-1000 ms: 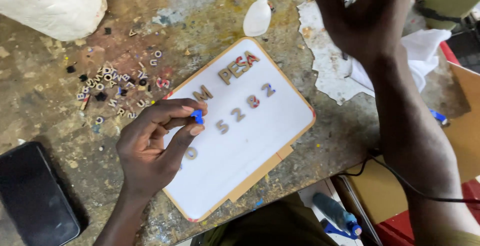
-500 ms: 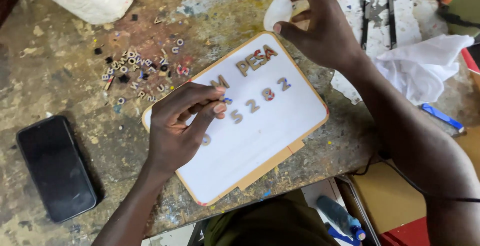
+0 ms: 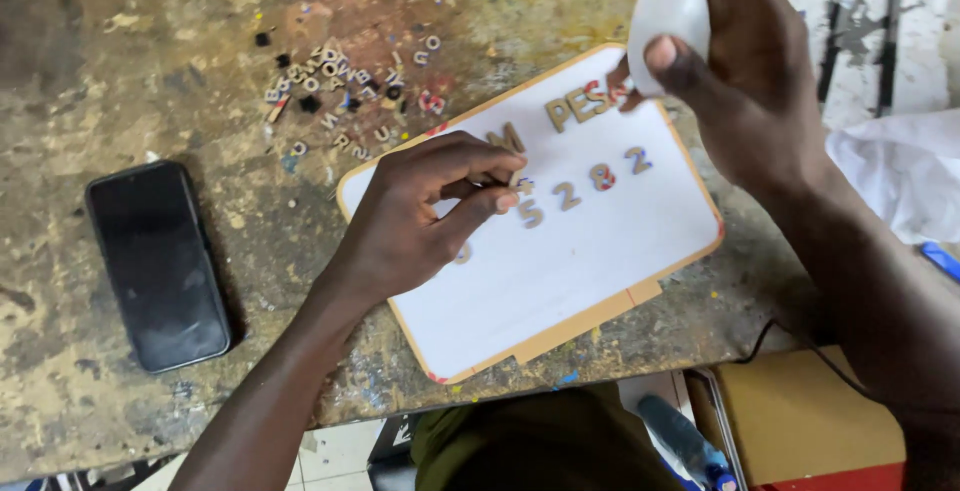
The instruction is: Gluing small letters and numbers onto a white board to create a sign
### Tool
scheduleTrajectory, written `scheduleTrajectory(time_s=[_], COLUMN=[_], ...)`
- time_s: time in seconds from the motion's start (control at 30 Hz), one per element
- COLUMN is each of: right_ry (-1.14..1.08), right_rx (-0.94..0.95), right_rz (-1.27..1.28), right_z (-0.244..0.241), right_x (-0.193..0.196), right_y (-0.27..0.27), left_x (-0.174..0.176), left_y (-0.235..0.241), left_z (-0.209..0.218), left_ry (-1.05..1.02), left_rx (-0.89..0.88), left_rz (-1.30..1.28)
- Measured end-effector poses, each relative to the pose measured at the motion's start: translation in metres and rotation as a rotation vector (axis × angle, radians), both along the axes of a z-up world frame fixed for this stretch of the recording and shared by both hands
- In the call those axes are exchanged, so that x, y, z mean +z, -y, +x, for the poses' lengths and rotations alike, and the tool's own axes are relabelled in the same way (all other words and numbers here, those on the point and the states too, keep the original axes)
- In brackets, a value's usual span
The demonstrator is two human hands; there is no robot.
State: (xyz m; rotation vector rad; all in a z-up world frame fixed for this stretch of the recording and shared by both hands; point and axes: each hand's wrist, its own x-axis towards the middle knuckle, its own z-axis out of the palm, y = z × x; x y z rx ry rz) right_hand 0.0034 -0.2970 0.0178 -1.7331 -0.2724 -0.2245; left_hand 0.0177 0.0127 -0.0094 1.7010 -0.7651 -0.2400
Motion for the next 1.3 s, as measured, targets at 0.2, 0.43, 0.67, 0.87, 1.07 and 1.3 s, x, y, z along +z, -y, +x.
scheduleTrajectory(time_s=[0.2,0.43,0.67,0.87,1.07,1.3], right_ry=[-0.247,-0.358,-0.426,-0.531,-0.547,-0.560], right_rx=[-0.047,0.055,0.018,-0.087,-0.121,-0.107], right_rz=[0.234,0.298,-0.005,-0.168,-0.247,-0.221], right_z=[-0.031,-0.034,-0.036,-0.039,-0.039,-0.039], right_x=[0.000,-0.002,0.000,0.010,0.010,0.011], right_y=[-0.006,-0.013,-0.027,-0.039,-0.040,-0.041], left_x=[0.008,0.014,0.020,0.017,0.016,0.016], left_y=[-0.020,-0.036,-0.035,-0.036,-0.033,-0.031], left_z=[0.026,0.044,0.044,0.043,0.041,0.042], left_ry=[0.082,0.073,0.151,0.190,0.185,0.191], left_rx=[0.021,0.128,0.035,0.034,0.013,-0.042], left_rz=[0.091,0.116,0.122,0.163,0.164,0.178])
